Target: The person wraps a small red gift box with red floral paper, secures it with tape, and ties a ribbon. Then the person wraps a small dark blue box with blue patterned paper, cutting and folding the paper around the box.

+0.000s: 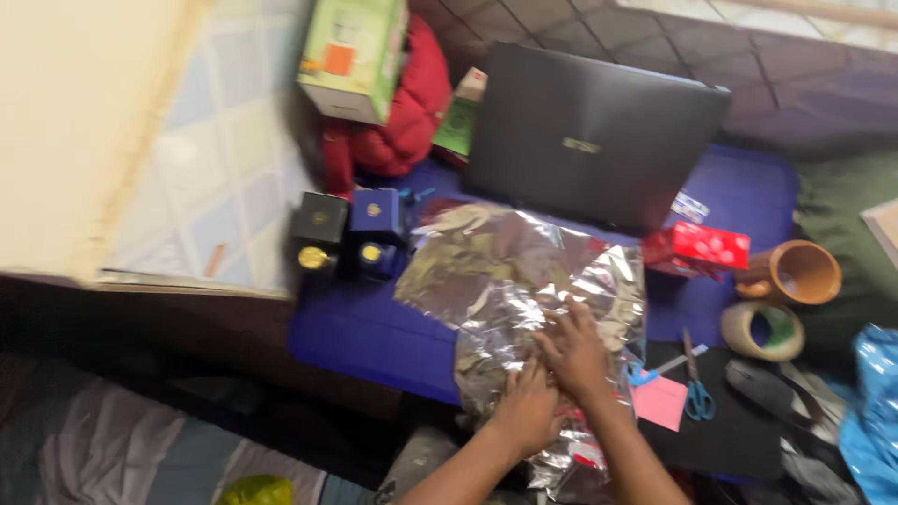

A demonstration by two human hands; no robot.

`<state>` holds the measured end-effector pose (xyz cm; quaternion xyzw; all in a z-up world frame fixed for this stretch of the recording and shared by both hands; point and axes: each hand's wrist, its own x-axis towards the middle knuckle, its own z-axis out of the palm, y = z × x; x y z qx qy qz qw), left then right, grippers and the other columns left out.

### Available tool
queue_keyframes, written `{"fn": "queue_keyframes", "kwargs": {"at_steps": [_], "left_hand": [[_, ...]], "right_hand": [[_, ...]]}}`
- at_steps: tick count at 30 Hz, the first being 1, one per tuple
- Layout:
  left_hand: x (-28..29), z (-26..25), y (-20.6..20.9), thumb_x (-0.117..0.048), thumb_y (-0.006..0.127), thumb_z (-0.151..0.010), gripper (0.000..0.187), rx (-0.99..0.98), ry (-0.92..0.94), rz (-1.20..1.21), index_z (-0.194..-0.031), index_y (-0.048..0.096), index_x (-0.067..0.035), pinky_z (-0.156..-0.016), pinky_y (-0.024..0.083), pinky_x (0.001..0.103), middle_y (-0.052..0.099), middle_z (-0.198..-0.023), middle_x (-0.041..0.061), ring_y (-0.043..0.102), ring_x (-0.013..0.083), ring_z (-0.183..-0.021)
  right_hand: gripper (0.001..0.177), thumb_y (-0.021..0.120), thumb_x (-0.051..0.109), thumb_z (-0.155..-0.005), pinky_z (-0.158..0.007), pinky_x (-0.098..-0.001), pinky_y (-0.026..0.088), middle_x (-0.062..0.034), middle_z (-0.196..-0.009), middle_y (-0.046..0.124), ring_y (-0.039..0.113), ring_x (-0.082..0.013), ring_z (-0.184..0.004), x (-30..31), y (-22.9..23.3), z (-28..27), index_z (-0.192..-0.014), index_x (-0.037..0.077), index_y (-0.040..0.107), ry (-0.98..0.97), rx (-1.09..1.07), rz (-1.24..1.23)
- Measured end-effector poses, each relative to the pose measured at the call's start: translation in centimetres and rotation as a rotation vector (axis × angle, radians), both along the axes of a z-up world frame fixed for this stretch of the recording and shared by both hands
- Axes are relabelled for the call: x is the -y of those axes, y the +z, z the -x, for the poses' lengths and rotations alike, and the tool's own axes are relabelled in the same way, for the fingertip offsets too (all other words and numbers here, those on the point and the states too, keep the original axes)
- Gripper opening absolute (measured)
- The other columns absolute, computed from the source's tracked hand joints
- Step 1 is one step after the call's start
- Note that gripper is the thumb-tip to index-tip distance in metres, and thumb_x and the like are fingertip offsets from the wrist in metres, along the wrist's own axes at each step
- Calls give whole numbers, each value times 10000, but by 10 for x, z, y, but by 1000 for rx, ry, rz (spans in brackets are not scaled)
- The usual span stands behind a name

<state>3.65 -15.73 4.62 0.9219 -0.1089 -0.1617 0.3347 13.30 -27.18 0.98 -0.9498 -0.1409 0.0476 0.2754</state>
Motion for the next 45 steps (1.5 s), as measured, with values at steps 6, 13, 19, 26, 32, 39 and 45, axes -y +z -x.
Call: {"fn": "queue_keyframes", "kwargs": {"at_steps": [6, 13, 19, 26, 32, 39, 45], "left_hand": [[-130, -7, 47, -184, 699, -878, 357, 92, 742, 250, -1197, 633, -40, -1047, 474, 425, 642, -1221, 173, 618, 344, -1162], [-221, -75, 34, -279, 831, -790, 765, 159, 1143, 9, -1341, 410, 45, -965, 490, 498, 507, -1295, 271, 584, 463, -1152], [-235, -85, 17, -381, 804, -822, 659, 107, 1038, -92, -1231, 487, 27, -842, 551, 536, 581, -1238, 264, 666, 477, -1013], [-230, -66, 60, -422, 804, -745, 551, 242, 909, 86, -1003, 587, 14, -713, 571, 490, 675, -961, 208, 718, 423, -850], [-259, -89, 98, -371, 712, -1006, 278, 267, 691, 65, -931, 682, -104, -818, 575, 414, 738, -982, 104, 752, 319, -899], [-298, -152, 73, -205, 844, -493, 821, 665, 252, -486, -1244, 576, -8, -982, 429, 516, 523, -1339, 206, 515, 367, -1230], [-295, -166, 80, -162, 877, -652, 610, 403, 261, -601, -1176, 574, -84, -957, 424, 503, 531, -1229, 120, 533, 318, -1203]], "right_hand": [[492, 794, 296, -768, -1050, -498, 430, -142, -1488, 516, 510, -392, -1325, 4, 15, -17, -1224, 145, 683, 37, 82, 115], [433, 798, 148, -816, -1030, -442, 483, -153, -1229, 669, 642, -358, -1179, -127, 66, -29, -1207, 55, 638, 81, 118, -377], [582, 745, 97, -776, -996, -409, 532, -156, -1306, 649, 652, -314, -1175, -218, 77, -42, -1327, 53, 562, 141, -327, -385], [597, 760, 100, -800, -972, -437, 516, -207, -1205, 680, 668, -360, -1183, -220, 63, -24, -1329, 4, 500, 231, -359, -505], [499, 788, 146, -754, -830, -420, 550, -131, -1057, 706, 671, -238, -879, -190, 70, -28, -1188, 41, 566, -91, -953, -993], [462, 827, 249, -736, -775, -388, 537, -119, -970, 685, 641, -189, -820, -164, 77, -22, -1074, 18, 613, -138, -1021, -1113], [456, 821, 270, -763, -724, -380, 531, -124, -952, 694, 656, -211, -796, -149, 90, -20, -1073, -9, 635, -85, -1033, -1139]]}}
